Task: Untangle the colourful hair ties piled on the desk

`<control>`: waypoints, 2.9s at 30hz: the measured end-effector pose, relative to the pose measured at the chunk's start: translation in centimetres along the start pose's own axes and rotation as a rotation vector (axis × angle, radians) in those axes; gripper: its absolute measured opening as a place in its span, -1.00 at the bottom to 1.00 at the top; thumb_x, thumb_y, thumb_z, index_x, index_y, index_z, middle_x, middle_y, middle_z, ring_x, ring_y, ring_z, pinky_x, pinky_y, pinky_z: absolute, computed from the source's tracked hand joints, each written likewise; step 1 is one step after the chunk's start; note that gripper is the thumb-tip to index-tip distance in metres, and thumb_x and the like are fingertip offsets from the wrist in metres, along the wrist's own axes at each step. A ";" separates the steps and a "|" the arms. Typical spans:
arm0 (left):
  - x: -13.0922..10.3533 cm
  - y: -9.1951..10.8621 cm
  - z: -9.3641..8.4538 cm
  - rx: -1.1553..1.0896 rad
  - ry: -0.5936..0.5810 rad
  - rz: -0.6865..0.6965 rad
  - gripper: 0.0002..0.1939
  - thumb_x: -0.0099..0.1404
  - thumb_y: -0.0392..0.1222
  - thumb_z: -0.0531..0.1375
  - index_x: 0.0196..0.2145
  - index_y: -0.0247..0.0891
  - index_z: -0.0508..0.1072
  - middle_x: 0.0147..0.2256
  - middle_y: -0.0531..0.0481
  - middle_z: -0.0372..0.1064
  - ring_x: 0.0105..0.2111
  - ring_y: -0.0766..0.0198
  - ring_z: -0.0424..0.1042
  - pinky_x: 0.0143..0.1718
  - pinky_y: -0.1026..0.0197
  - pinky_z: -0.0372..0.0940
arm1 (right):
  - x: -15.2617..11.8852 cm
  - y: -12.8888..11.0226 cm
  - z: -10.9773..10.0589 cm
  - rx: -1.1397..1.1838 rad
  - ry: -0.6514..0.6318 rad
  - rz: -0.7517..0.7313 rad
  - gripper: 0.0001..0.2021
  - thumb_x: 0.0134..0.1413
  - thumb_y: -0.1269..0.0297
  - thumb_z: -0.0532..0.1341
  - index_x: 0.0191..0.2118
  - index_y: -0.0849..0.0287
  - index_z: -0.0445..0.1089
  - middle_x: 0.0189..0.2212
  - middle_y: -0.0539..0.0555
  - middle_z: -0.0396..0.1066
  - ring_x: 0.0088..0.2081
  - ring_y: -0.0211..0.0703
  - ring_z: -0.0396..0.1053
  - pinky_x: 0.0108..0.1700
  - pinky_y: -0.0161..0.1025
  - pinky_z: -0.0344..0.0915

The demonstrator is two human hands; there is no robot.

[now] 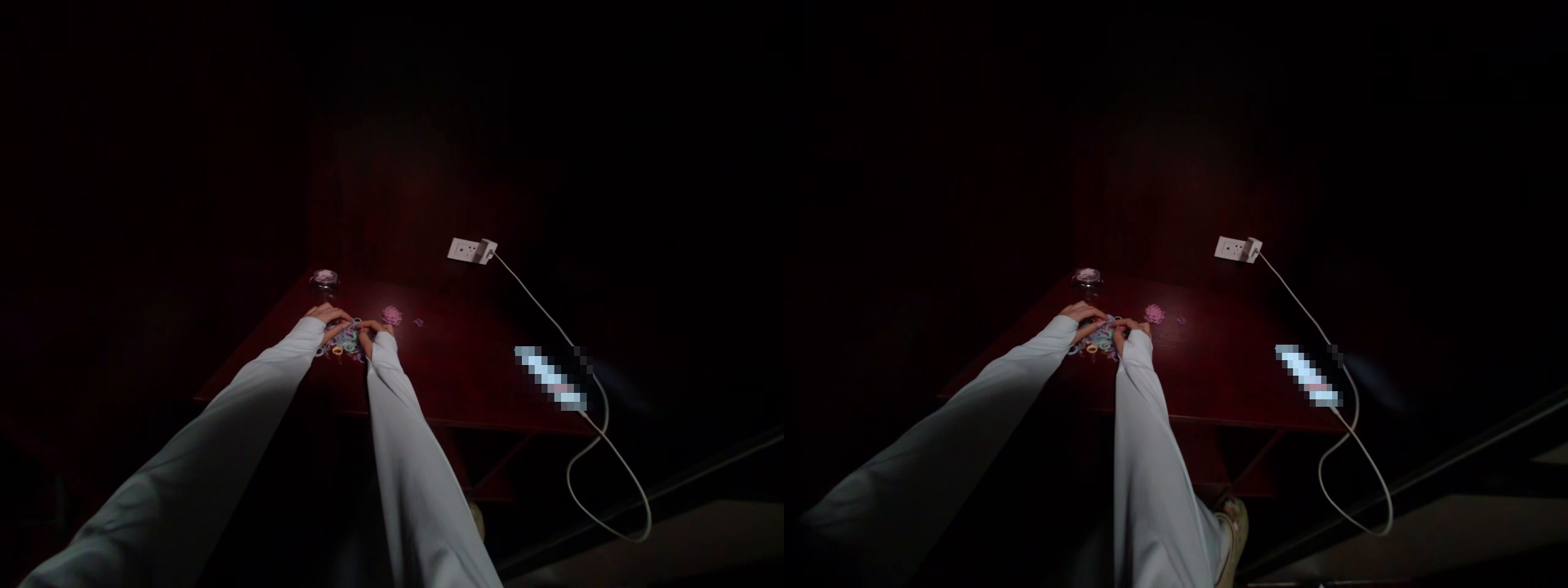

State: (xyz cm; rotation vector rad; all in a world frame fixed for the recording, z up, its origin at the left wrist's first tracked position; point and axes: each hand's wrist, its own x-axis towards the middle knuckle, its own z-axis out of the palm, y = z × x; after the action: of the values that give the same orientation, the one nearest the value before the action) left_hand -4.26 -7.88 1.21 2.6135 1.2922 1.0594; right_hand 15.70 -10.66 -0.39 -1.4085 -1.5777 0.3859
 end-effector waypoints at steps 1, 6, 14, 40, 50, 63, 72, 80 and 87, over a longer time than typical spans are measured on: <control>0.1 -0.2 0.3 0.006 -0.002 -0.003 -0.77 0.47 -0.08 0.23 -0.05 -0.09 0.67 -0.13 -0.05 0.65 -0.04 0.06 0.51 0.02 0.08 0.31 | 0.0 -0.1 -0.1 -0.010 0.001 0.000 -0.75 0.15 0.46 0.30 -0.20 -0.01 0.71 -0.28 0.03 0.55 -0.05 -0.07 0.48 0.04 -0.24 0.41; 0.3 -1.1 1.5 0.011 0.073 0.008 -0.77 0.47 -0.06 0.23 -0.06 -0.08 0.68 -0.18 -0.04 0.63 -0.12 0.09 0.53 -0.02 0.09 0.31 | 0.3 -0.3 -0.8 -0.072 -0.070 -0.091 -0.75 0.22 0.40 0.28 -0.14 -0.03 0.69 -0.20 0.03 0.60 0.02 -0.01 0.43 0.14 -0.14 0.35; 0.6 -1.8 1.0 0.021 0.012 -0.019 -0.74 0.48 0.00 0.22 -0.05 -0.08 0.67 -0.15 -0.06 0.63 -0.11 0.08 0.53 0.01 0.08 0.32 | 0.4 -0.8 -0.5 -0.095 -0.082 -0.073 -0.78 0.18 0.39 0.36 -0.13 -0.06 0.69 -0.24 0.01 0.56 0.01 0.00 0.38 0.13 -0.12 0.33; 0.6 -0.1 -0.4 -0.073 0.080 -0.097 -0.87 0.36 -0.08 0.37 -0.25 -0.15 0.69 -0.33 -0.01 0.57 -0.26 0.14 0.49 -0.08 0.11 0.35 | -0.2 -1.0 -0.4 -0.066 -0.051 -0.159 -0.93 0.15 0.28 0.47 -0.36 -0.02 0.64 -0.03 0.03 0.50 0.10 0.02 0.27 0.22 -0.05 0.22; 0.2 -0.1 -0.3 0.018 0.101 -0.123 -0.76 0.44 0.01 0.25 -0.27 -0.13 0.65 -0.29 -0.03 0.57 -0.21 0.11 0.47 -0.03 0.09 0.30 | -0.5 -1.1 -0.4 -0.007 0.013 -0.155 -0.92 0.22 0.20 0.43 -0.32 -0.01 0.64 -0.06 0.04 0.53 0.07 0.00 0.29 0.22 -0.09 0.25; 0.3 0.1 -0.1 0.022 0.058 -0.080 -0.78 0.47 0.00 0.25 -0.19 -0.13 0.64 -0.27 -0.02 0.57 -0.19 0.11 0.45 -0.03 0.10 0.24 | -0.3 -0.8 -0.3 0.009 0.049 -0.134 -0.88 0.31 0.24 0.31 -0.24 -0.01 0.63 -0.09 0.07 0.54 0.10 0.01 0.31 0.25 -0.10 0.28; 0.3 0.2 0.2 0.018 0.018 0.012 -0.71 0.51 0.08 0.22 -0.19 -0.11 0.65 -0.18 -0.04 0.64 -0.10 0.07 0.46 -0.03 0.07 0.20 | -1.0 -1.0 -1.0 -0.036 0.033 -0.181 -0.77 0.42 0.18 0.20 -0.17 0.00 0.62 -0.06 0.09 0.54 0.12 0.02 0.31 0.22 -0.10 0.29; 0.3 -0.3 0.7 0.027 0.061 0.000 -0.72 0.52 -0.02 0.19 -0.26 -0.13 0.65 -0.22 -0.05 0.63 -0.14 0.08 0.45 -0.06 0.06 0.17 | -1.0 -0.8 -0.9 -0.048 0.018 -0.183 -0.83 0.39 0.19 0.25 -0.17 -0.02 0.63 -0.06 0.06 0.51 0.10 -0.01 0.31 0.21 -0.12 0.30; 0.5 0.2 0.5 0.052 0.060 -0.041 -0.69 0.51 -0.05 0.19 -0.39 -0.17 0.54 -0.34 -0.04 0.57 -0.20 0.11 0.43 -0.09 0.07 0.16 | -1.2 -1.0 -1.1 -0.055 0.013 -0.190 -0.81 0.40 0.14 0.26 -0.17 -0.02 0.64 -0.02 0.07 0.51 0.11 0.00 0.31 0.20 -0.12 0.32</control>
State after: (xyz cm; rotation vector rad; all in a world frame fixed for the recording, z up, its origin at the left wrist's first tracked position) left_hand -3.64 -7.49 1.22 2.5990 1.3983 1.1205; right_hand 15.83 -12.41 0.42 -1.2853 -1.7065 0.2213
